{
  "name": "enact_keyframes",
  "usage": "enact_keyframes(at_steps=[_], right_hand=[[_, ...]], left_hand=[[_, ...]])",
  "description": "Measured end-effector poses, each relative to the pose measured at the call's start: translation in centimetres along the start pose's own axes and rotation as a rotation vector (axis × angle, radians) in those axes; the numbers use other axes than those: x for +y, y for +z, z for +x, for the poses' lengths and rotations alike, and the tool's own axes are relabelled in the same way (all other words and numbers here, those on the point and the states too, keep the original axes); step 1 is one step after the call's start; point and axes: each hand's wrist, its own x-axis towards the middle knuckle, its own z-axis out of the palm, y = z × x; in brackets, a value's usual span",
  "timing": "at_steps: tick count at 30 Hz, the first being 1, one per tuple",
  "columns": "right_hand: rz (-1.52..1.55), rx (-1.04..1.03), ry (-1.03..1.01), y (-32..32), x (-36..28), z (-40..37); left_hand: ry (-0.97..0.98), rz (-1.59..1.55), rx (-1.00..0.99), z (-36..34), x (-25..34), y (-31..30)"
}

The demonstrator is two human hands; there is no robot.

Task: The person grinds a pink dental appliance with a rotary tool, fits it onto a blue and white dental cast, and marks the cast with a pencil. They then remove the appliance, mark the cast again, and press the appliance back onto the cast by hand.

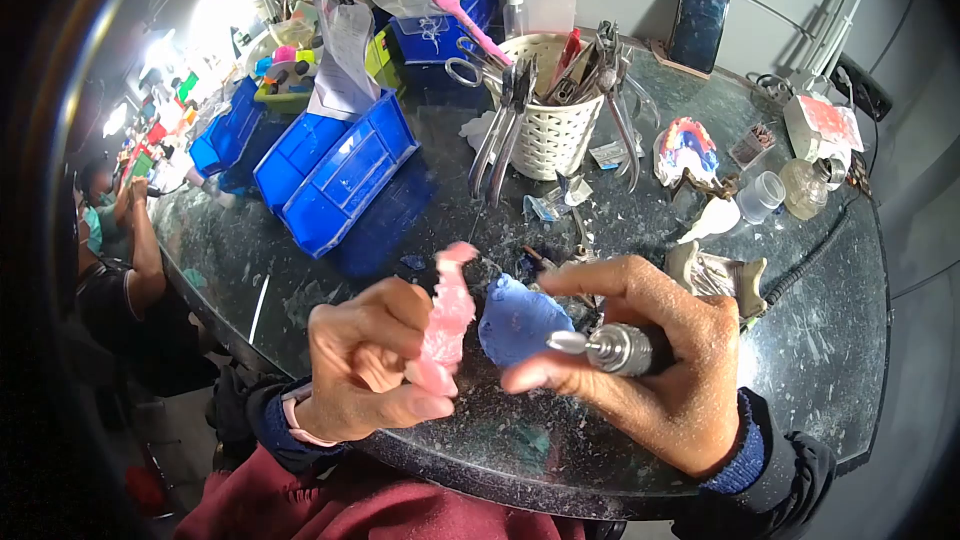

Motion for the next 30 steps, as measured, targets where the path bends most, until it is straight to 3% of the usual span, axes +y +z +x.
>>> enact_keyframes(at_steps=[4, 9, 19, 30], right_hand=[[-0.140, -0.114, -0.192, -0.1, 2.3, -0.1], [-0.244, -0.161, -0.255, 1.2, 2.0, -0.3], [-0.291, -0.139, -0.402, 1.7, 2.0, -0.3], [-0.274, -0.176, -0.431, 1.8, 2.2, -0.5]], left_hand=[[0.122, 0.280, 0.053, -0.4, 0.2, -0.3], [0.281, 0.435, -0.049, -0.2, -0.5, -1.0], [0.259, 0.459, -0.125, 0.1, 0.0, -1.0], [0.268, 0.429, -0.167, 0.3, -0.1, -1.1]])
